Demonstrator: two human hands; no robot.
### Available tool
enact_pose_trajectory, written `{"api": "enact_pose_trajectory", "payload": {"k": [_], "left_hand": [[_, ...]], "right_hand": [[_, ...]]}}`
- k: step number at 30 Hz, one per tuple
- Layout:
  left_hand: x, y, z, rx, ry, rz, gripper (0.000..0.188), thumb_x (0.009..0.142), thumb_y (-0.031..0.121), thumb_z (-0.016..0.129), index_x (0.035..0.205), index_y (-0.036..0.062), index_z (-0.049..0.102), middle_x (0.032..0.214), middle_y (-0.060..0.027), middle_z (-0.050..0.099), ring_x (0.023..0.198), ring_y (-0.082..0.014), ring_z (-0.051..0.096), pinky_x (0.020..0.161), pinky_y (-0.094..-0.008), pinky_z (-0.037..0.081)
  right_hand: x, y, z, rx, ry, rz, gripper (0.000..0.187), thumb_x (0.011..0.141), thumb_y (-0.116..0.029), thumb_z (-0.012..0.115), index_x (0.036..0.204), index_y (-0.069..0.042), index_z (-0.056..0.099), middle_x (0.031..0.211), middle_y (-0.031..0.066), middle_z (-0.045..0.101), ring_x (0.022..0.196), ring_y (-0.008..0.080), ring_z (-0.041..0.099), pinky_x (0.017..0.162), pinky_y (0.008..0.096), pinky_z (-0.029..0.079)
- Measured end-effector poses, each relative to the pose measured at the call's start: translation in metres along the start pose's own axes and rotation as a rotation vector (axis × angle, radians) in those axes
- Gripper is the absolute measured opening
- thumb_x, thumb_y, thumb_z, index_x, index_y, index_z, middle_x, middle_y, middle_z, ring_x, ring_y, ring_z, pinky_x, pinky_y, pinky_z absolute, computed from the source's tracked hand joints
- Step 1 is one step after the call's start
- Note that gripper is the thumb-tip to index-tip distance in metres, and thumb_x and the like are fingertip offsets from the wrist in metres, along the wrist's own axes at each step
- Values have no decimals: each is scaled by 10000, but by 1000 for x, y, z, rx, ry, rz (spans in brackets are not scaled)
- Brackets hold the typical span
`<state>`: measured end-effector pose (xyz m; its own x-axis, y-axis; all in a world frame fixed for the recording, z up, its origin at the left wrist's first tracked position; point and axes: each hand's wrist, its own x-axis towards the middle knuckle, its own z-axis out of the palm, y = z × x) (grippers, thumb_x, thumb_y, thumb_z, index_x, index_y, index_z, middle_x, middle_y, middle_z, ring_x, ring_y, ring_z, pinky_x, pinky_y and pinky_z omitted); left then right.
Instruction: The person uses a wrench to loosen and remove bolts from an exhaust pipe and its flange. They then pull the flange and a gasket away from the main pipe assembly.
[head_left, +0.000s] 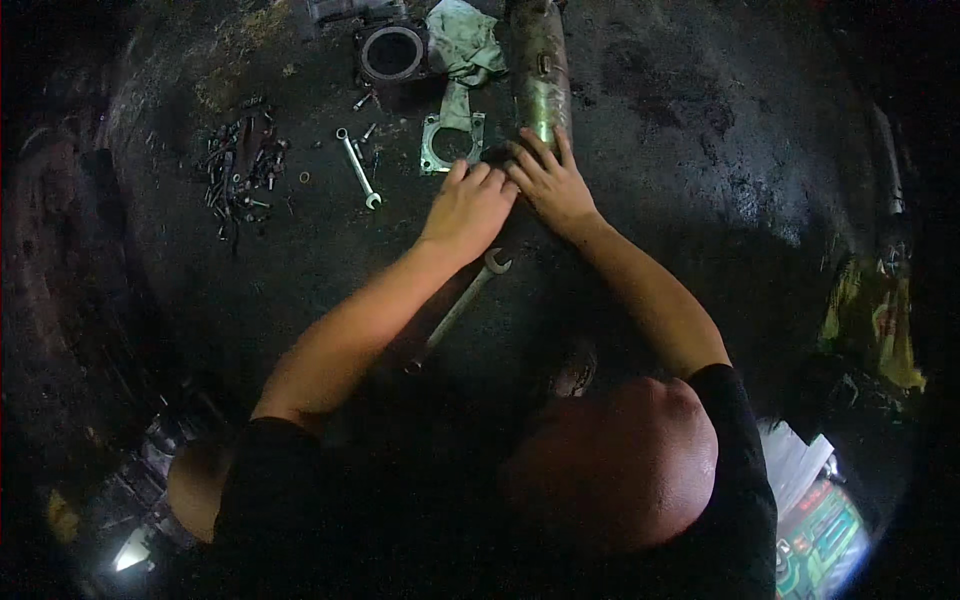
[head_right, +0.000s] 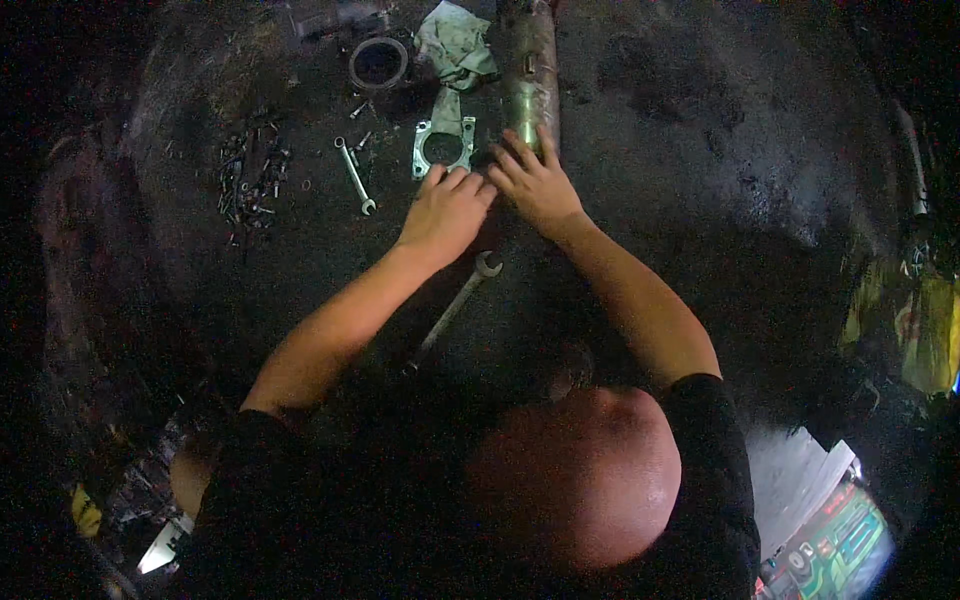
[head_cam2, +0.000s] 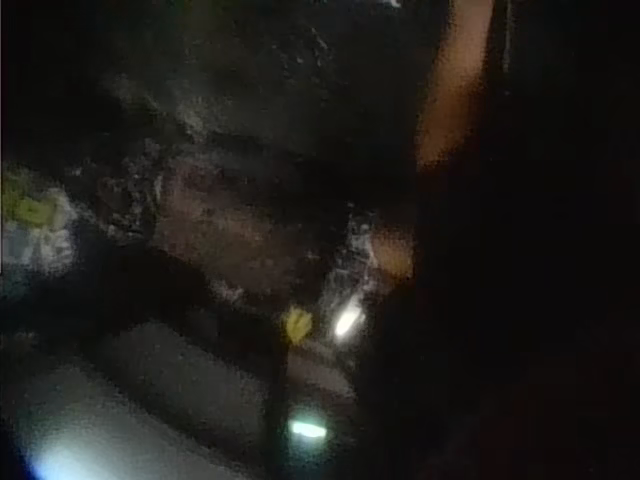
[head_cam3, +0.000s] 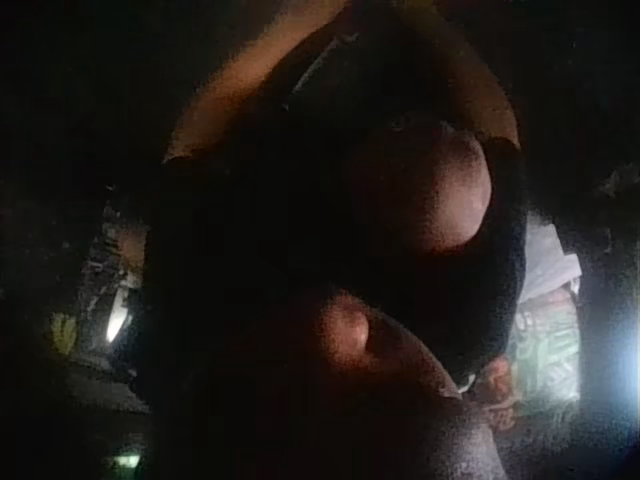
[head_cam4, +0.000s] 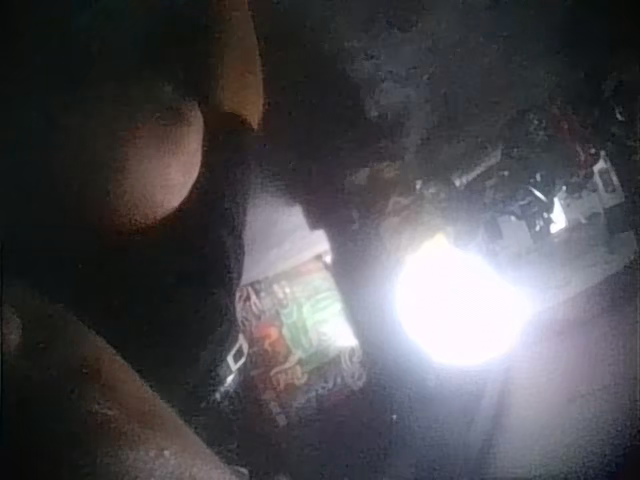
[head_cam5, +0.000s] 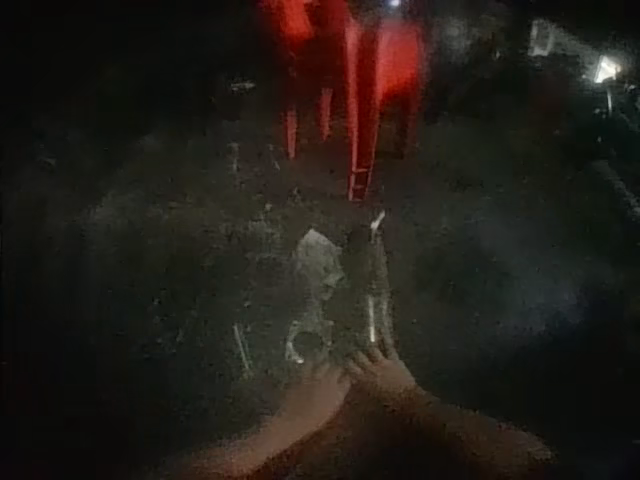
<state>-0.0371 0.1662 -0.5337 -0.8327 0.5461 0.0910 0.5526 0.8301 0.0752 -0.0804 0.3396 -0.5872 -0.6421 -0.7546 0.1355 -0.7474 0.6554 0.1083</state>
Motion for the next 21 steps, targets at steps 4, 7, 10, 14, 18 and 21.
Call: {"api": "enact_pose_trajectory", "payload": {"k": [4,7,10,14,18,21], "left_hand": [[-8,-13,5,6,-42,7,179,800,121,521,928,77,638,920,-45,591,952,-202,541,873,-374,377],[-6,-12,2,-2,-98,12,194,800,182,558,934,72,645,941,-59,588,978,-213,528,881,-394,370],[4,2,-2,91,-275,-135,260,804,253,585,982,69,634,1005,-86,574,1051,-232,496,925,-422,349],[6,-1,4,102,-308,-81,402,824,317,575,1144,72,561,1160,-127,510,1153,-265,434,992,-470,299],[-36,-44,49,-61,-226,-111,558,872,410,516,1374,204,384,1371,-182,353,1301,-340,299,1039,-578,219],[-47,-54,66,-117,-346,-165,560,894,458,467,1409,309,306,1450,-187,235,1360,-361,191,1048,-619,172]], "right_hand": [[1,-1,-2,70,-60,16,328,804,-283,577,1106,-169,517,1309,38,437,1324,258,289,1088,598,159],[0,-2,1,55,14,20,395,735,-314,651,1073,-148,531,1304,24,443,1319,248,295,1100,571,160],[1,-2,-1,53,-5,10,387,737,-313,648,1068,-145,537,1316,18,437,1313,246,304,1097,575,161],[-1,2,11,86,18,20,374,748,-307,640,1070,-147,536,1328,13,429,1307,246,312,1094,580,164],[-3,4,9,60,-18,1,329,793,-305,622,1081,-169,538,1335,7,420,1318,235,289,1095,593,152],[2,2,6,40,-38,-30,317,815,-312,610,1094,-181,536,1336,7,417,1326,230,271,1098,598,140]]}}
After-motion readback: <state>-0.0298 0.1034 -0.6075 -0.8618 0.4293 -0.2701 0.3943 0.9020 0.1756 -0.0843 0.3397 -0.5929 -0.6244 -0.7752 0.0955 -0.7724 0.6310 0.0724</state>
